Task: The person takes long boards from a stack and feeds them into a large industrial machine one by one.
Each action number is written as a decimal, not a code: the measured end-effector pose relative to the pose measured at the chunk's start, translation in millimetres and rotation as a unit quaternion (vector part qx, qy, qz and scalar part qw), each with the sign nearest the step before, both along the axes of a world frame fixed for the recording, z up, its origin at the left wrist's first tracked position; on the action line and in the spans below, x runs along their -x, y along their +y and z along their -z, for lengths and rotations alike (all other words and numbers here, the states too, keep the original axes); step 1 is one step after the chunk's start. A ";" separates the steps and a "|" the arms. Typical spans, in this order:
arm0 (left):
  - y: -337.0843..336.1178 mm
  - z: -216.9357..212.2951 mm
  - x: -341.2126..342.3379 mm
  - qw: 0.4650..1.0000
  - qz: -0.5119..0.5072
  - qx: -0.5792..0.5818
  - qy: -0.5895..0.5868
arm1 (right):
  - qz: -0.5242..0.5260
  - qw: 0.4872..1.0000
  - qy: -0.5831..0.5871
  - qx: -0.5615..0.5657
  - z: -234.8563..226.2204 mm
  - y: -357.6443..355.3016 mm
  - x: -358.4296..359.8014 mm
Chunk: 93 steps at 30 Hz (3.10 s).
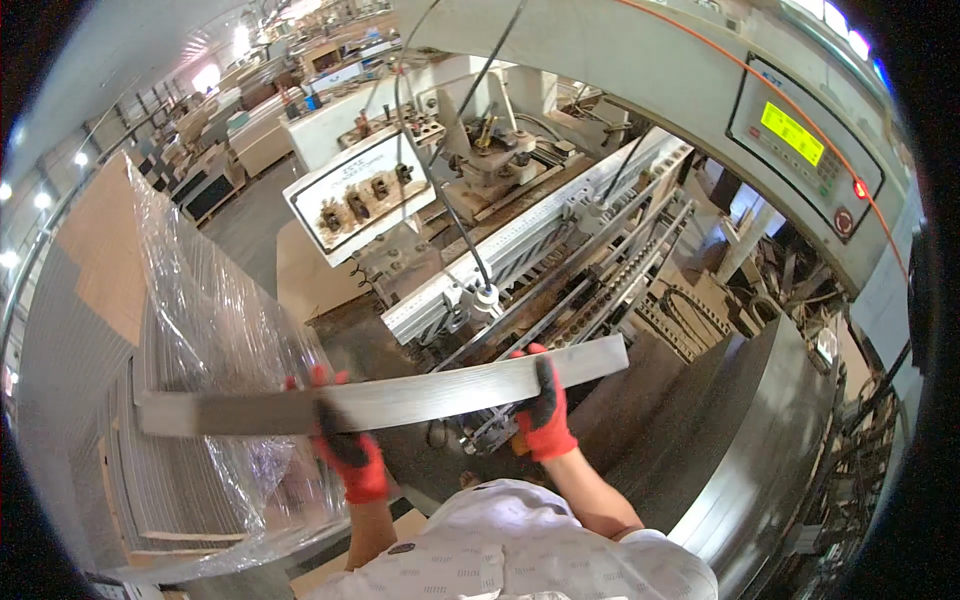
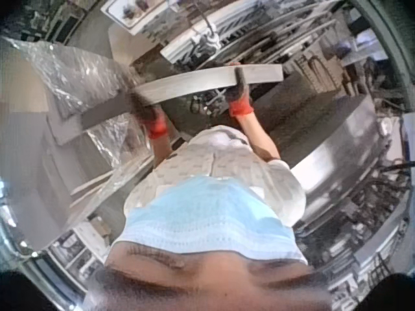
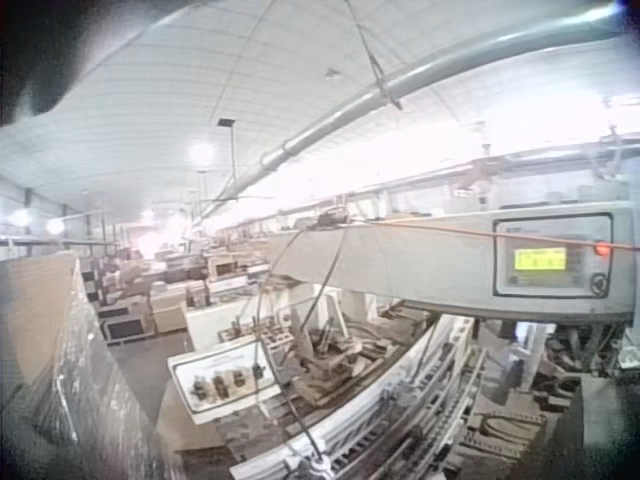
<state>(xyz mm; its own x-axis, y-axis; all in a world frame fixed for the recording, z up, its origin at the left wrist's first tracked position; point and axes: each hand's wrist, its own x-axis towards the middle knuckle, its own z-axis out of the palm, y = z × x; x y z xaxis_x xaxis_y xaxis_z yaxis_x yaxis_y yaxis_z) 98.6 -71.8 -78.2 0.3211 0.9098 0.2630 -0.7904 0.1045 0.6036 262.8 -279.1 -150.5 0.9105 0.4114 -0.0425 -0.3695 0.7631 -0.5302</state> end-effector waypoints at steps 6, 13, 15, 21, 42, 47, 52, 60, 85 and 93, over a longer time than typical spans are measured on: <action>94.5 99.6 118.3 0.968 -0.190 0.137 0.095 | 0.221 0.951 0.108 0.187 85.2 -26.8 -102.6; 128.3 230.2 164.1 0.896 -0.313 0.225 0.220 | 0.161 0.894 -0.053 0.414 124.5 33.9 -145.8; 136.8 251.4 175.7 0.913 -0.273 0.212 0.216 | 0.167 0.842 -0.096 0.504 124.5 58.5 -149.1; 153.2 291.9 190.9 0.877 -0.256 0.050 0.403 | 0.126 0.794 -0.135 0.579 128.5 105.5 -155.6; 130.7 267.5 156.9 0.907 -0.215 0.086 0.351 | 0.101 0.657 -0.357 0.657 161.6 85.5 -182.6; 123.8 259.1 151.0 0.881 -0.273 0.067 0.382 | 0.148 0.652 -0.355 0.653 157.9 90.7 -181.2; 124.8 254.4 155.0 0.860 -0.268 0.000 0.434 | 0.153 0.645 -0.379 0.645 168.0 89.3 -186.2; 120.9 261.9 157.2 0.711 -0.322 -0.141 0.609 | 0.027 0.826 -0.215 0.521 190.5 85.6 -213.2; 126.8 190.0 114.2 0.337 -0.171 -0.398 0.836 | 0.229 0.669 -0.440 0.553 120.8 21.3 -85.5; 124.1 188.1 113.0 0.336 -0.175 -0.403 0.833 | 0.238 0.670 -0.441 0.548 126.7 19.2 -87.5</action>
<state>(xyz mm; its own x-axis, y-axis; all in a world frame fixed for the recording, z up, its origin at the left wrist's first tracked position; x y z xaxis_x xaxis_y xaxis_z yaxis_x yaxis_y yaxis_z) -14.4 52.3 -266.4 0.5436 0.8176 0.1899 0.8364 -0.5467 -0.0404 350.3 -259.8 -277.1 0.7977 0.2270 0.5587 0.6024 -0.3424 -0.7211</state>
